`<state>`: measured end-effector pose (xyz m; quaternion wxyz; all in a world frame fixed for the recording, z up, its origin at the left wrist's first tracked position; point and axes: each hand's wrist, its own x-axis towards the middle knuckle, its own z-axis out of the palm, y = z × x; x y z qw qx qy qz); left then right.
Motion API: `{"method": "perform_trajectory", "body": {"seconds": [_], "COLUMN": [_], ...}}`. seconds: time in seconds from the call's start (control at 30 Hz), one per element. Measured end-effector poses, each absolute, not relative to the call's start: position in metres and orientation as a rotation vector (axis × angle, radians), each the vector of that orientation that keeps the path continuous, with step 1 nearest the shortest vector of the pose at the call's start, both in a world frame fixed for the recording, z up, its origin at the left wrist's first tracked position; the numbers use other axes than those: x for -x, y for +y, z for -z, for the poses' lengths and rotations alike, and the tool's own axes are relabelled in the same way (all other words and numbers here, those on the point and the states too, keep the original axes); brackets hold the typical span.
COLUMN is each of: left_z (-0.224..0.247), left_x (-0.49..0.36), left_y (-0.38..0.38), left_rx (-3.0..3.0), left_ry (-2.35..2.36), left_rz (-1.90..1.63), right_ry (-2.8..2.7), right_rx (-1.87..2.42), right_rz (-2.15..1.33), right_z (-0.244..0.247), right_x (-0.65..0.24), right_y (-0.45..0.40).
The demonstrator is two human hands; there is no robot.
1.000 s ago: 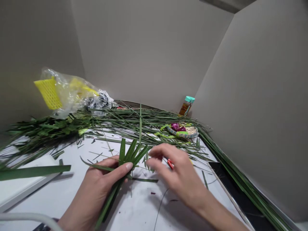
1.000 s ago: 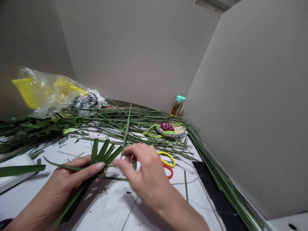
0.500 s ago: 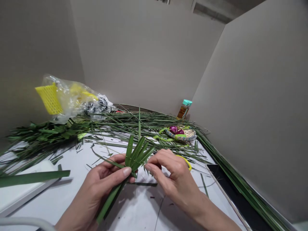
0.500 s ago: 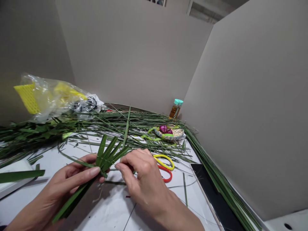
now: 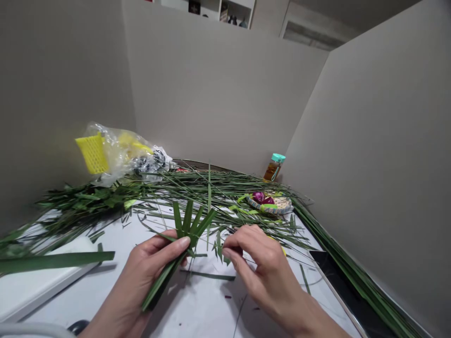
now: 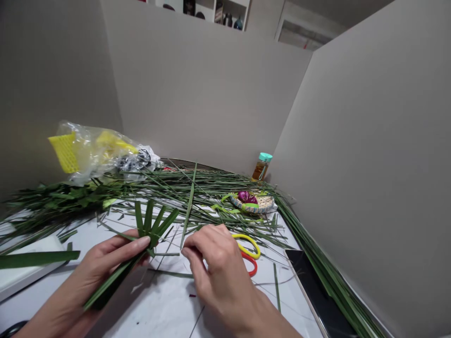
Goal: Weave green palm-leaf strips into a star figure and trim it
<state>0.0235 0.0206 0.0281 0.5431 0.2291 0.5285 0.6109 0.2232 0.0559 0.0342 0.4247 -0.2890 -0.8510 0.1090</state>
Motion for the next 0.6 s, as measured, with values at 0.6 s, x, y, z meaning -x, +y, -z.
{"method": "perform_trajectory", "body": {"seconds": [0.6], "left_z": [-0.0286], "left_x": [-0.0216], "left_y": [0.0231], "left_rx": [-0.728], "left_ry": [1.152], "left_rz": [-1.423], "right_ry": [-2.074], "right_rx": [0.757], "right_rz": [-0.314], "right_z": [-0.0294], "right_x": [-0.2131], "right_y": [0.0511]}}
